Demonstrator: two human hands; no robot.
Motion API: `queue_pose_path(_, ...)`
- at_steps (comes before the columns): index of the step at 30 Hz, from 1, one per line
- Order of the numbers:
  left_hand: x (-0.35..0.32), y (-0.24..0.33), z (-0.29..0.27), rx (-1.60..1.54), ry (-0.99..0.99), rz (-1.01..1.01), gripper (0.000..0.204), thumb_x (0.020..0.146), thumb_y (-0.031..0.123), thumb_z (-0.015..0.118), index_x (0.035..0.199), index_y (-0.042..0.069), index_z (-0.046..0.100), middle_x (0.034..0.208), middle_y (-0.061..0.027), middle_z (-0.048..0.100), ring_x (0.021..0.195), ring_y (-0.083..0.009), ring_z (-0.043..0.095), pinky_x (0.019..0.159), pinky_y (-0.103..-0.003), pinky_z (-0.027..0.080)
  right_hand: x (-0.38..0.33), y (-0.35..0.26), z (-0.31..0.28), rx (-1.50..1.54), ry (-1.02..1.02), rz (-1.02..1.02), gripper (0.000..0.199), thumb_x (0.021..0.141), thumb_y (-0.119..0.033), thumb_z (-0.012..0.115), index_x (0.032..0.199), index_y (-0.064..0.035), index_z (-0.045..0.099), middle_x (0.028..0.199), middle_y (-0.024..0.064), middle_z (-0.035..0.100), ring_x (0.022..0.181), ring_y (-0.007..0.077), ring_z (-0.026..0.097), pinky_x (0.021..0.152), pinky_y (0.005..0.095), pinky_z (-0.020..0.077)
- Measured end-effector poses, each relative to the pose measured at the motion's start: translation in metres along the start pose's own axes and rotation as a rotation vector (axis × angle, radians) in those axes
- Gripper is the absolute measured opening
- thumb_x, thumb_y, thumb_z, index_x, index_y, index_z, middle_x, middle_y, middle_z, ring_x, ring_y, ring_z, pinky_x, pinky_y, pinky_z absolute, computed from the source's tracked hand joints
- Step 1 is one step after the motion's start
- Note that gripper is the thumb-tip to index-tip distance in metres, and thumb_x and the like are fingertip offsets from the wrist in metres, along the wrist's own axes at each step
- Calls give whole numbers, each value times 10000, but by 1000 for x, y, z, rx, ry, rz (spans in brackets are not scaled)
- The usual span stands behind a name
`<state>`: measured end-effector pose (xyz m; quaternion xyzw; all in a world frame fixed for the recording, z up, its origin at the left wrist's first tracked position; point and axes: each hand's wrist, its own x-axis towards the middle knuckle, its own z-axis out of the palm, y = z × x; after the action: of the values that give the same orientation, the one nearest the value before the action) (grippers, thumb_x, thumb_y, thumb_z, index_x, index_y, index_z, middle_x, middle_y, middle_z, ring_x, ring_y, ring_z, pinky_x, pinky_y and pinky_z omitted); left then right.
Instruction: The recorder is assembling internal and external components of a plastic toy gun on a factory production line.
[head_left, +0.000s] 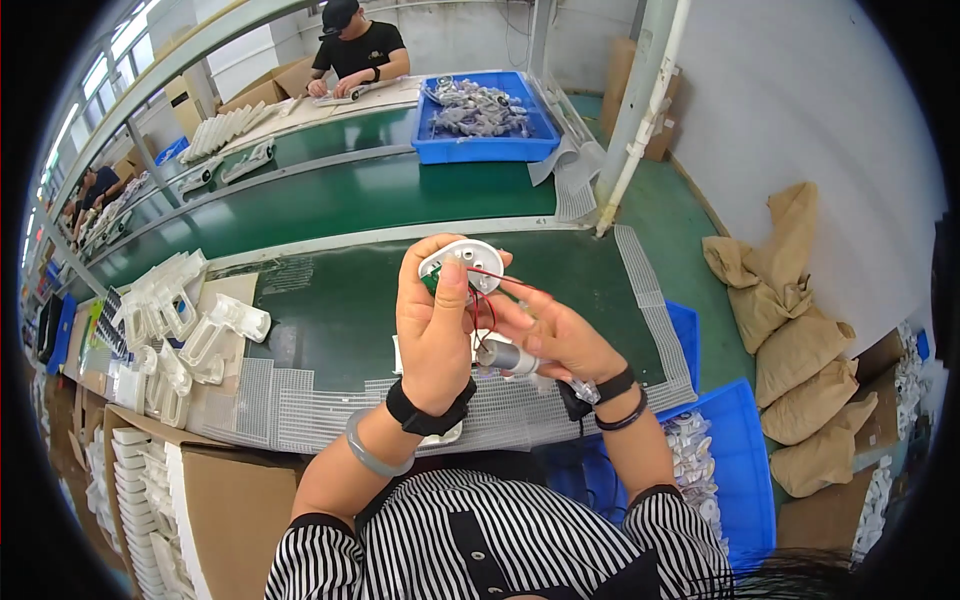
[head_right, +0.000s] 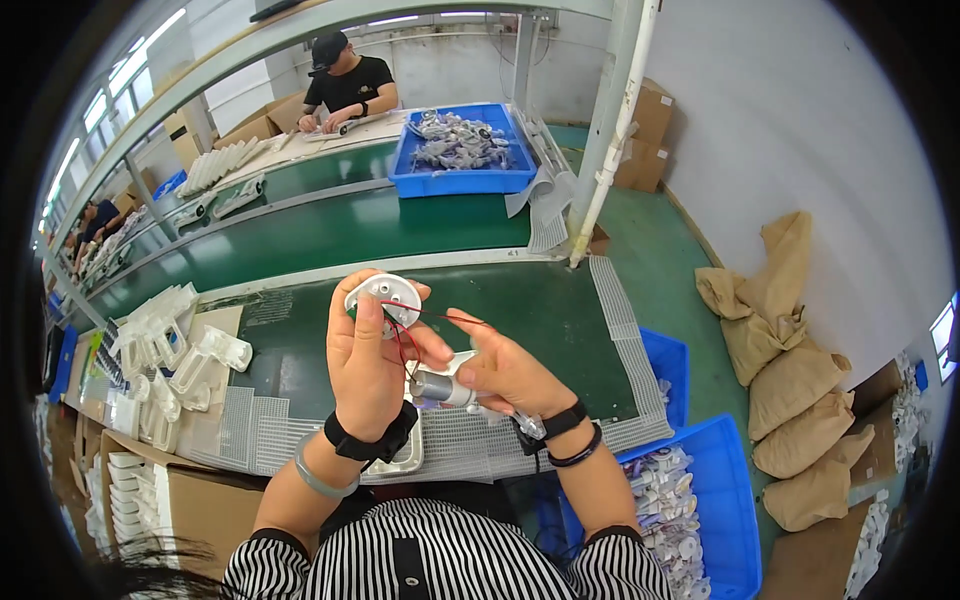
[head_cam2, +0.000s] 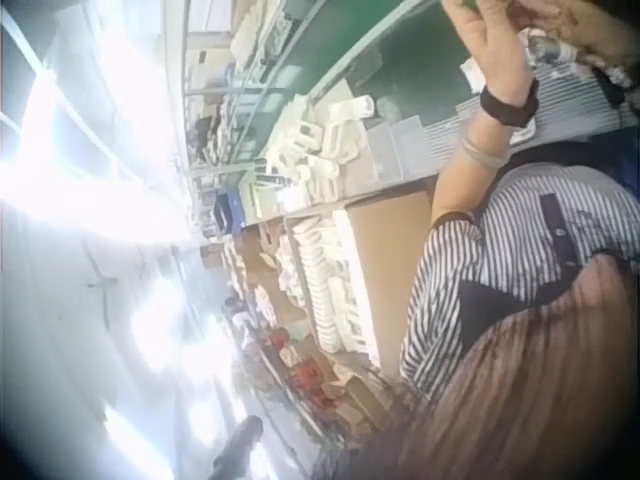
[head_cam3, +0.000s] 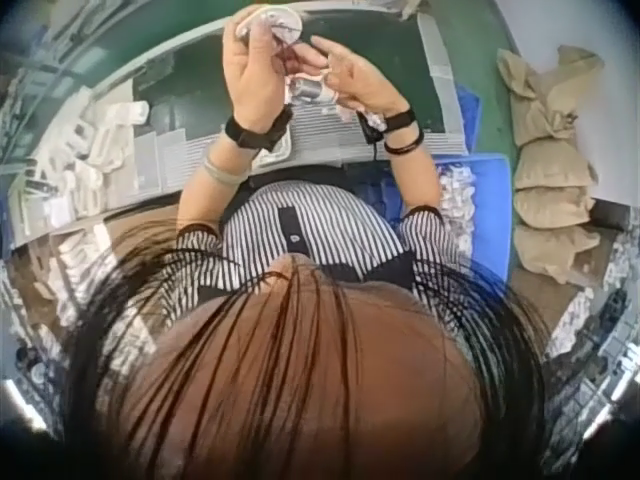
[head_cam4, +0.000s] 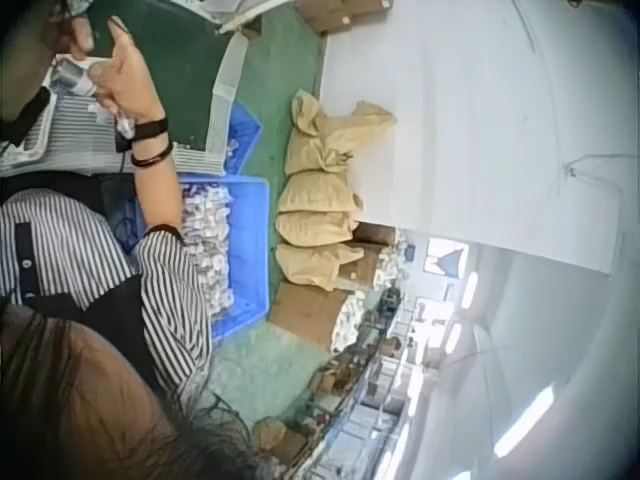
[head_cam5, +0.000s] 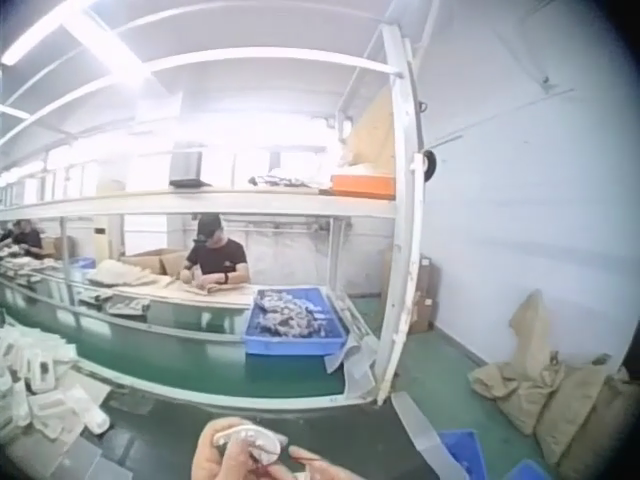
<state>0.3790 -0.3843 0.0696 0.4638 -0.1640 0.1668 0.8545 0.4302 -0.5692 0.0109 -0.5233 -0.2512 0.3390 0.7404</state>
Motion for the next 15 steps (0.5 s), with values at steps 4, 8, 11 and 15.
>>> queue_pose_path(4, -3, -6, -2, 156, -27, 75, 285, 1081, 245, 467, 1250, 26, 397, 1153, -226, 643, 678, -242, 702, 491, -271, 563, -9, 3, -8, 33, 22, -75, 1058, 945, -241, 733, 1608, -99, -78, 805, 62, 613, 443, 44, 433, 395, 183, 335)
queue_pose_path(8, -2, -13, -21, 390, -14, 271, 237, 1064, 161, 500, 1228, 23, 399, 1150, -224, 644, 747, -216, 706, 509, -267, 569, -6, -7, 1, -97, 153, -147, 1144, 905, -90, 756, 1604, -152, -148, 881, 86, 644, 516, 36, 503, 423, 179, 392)
queue_pose_path(11, -1, -18, -32, 500, 58, 223, 250, 1067, 175, 500, 1235, 20, 399, 1147, -210, 648, 745, -212, 713, 496, -257, 562, -7, -11, 1, -221, 194, -151, 1169, 885, -3, 739, 1598, -152, -177, 943, 108, 662, 611, 43, 583, 494, 175, 440)
queue_pose_path(15, 4, -10, -36, 357, 168, 14, 248, 1059, 181, 529, 1217, 20, 427, 1083, -166, 666, 698, -194, 721, 405, -214, 488, -15, -18, 0, -340, 316, -206, 1174, 876, 13, 739, 1600, -140, -173, 975, 112, 662, 660, 47, 620, 572, 170, 460)
